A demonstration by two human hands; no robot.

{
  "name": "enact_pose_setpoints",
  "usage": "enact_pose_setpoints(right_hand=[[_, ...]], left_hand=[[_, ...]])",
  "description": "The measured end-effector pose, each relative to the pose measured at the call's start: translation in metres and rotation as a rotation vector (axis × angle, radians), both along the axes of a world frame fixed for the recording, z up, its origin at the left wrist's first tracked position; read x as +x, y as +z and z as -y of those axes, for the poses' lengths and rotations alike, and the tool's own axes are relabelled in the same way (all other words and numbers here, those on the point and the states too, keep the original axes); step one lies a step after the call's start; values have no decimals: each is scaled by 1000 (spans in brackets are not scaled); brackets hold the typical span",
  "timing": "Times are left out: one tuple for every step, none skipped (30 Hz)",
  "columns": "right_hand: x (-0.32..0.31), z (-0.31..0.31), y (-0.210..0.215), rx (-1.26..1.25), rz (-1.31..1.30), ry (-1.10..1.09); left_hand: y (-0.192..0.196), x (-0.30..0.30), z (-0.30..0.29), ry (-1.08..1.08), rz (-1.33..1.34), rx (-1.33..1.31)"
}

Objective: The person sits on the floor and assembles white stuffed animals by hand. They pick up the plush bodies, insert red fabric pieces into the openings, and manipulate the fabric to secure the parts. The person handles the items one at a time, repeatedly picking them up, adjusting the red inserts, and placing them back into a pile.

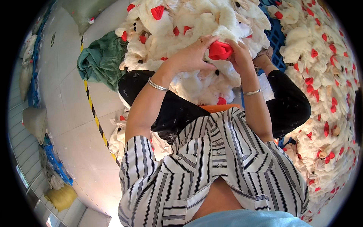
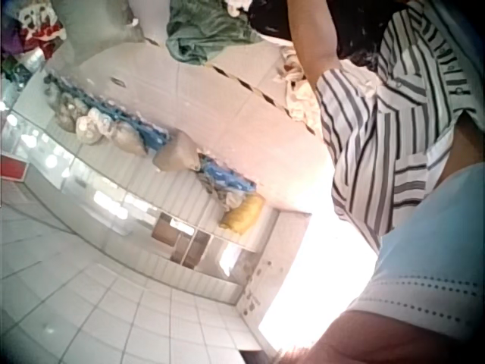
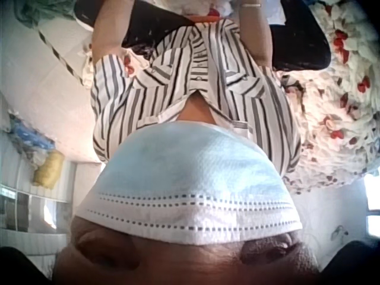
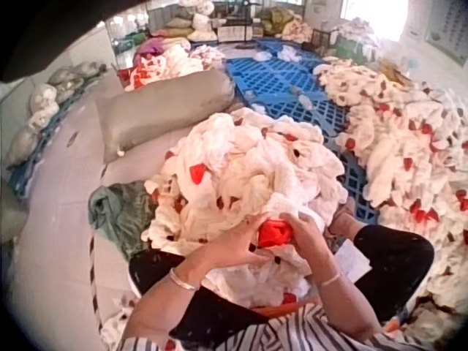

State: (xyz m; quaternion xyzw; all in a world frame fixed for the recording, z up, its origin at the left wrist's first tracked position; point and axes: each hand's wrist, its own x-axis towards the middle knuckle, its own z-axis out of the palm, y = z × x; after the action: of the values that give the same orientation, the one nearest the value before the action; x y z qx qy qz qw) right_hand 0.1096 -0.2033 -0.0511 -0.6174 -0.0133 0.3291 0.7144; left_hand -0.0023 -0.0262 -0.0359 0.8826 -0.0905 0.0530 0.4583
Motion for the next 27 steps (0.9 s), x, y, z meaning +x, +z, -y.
enact_pose_setpoints(right_hand=[[0, -3, 7, 14, -20, -8], [-3, -6, 13, 30, -43, -13], [-5, -7, 17, 46, -66, -17], [-7, -7, 20, 57, -91, 3], [-9, -6, 23, 66, -115, 22], [-10, -5, 25, 75, -139, 40], [-11, -4, 26, 61, -109, 36], [-10, -2, 27, 48, -78, 34], [-9, -1, 28, 35, -47, 31], [-7, 0, 29, 32, 78, 11], [-6, 0, 30, 28, 202, -10], [-6, 0, 32, 25, 326, -33], [-8, -3, 33, 28, 472, -52], [-13, -10, 36, 34, 617, -69], [-17, -14, 39, 40, 763, -86], [-19, -12, 43, -71, 843, -27], [-24, -13, 51, -143, 964, 1], [-29, -17, 60, -210, 1086, 32], [-32, -21, 65, -278, 1208, 63], [-31, -22, 63, -295, 1189, 101], [-27, -23, 58, -296, 1209, 101], [-28, -22, 54, -393, 1204, 143], [-27, -22, 52, -488, 1207, 194], [-31, -22, 48, -521, 1171, 208], [-29, -23, 46, -550, 1172, 220], [-28, -25, 45, -556, 1202, 215], [-31, -27, 42, -557, 1210, 208]], left_hand=[[-4, 1, 4, 35, 119, 54], [-5, 3, 5, 69, 124, 9], [-5, 6, 5, 103, 128, -36], [-6, 9, 3, 138, 133, -81], [-9, 12, 0, 164, 179, -127], [-11, 15, -4, 191, 224, -173], [-14, 16, -7, 218, 270, -219], [-8, 14, -7, 279, 176, -299], [0, 13, -6, 340, 81, -378], [5, 12, -6, 399, -15, -457], [7, 12, -8, 395, -7, -457], [7, 12, -10, 390, 0, -457], [7, 12, -11, 385, 8, -458], [6, 12, -12, 386, 11, -466], [5, 12, -12, 386, 15, -474], [4, 11, -12, 387, 19, -482], [4, 11, -12, 386, 10, -480], [4, 10, -13, 388, 3, -475], [6, 9, -13, 391, -4, -471], [10, 7, -14, 395, -42, -434], [15, 8, -13, 392, -69, -406], [19, 10, -13, 390, -96, -378], [19, 13, -13, 393, -55, -430], [13, 12, -10, 396, -23, -480], [10, 13, -9, 397, 8, -530], [7, 14, -8, 381, -15, -575], [6, 10, -9, 361, -14, -541]])
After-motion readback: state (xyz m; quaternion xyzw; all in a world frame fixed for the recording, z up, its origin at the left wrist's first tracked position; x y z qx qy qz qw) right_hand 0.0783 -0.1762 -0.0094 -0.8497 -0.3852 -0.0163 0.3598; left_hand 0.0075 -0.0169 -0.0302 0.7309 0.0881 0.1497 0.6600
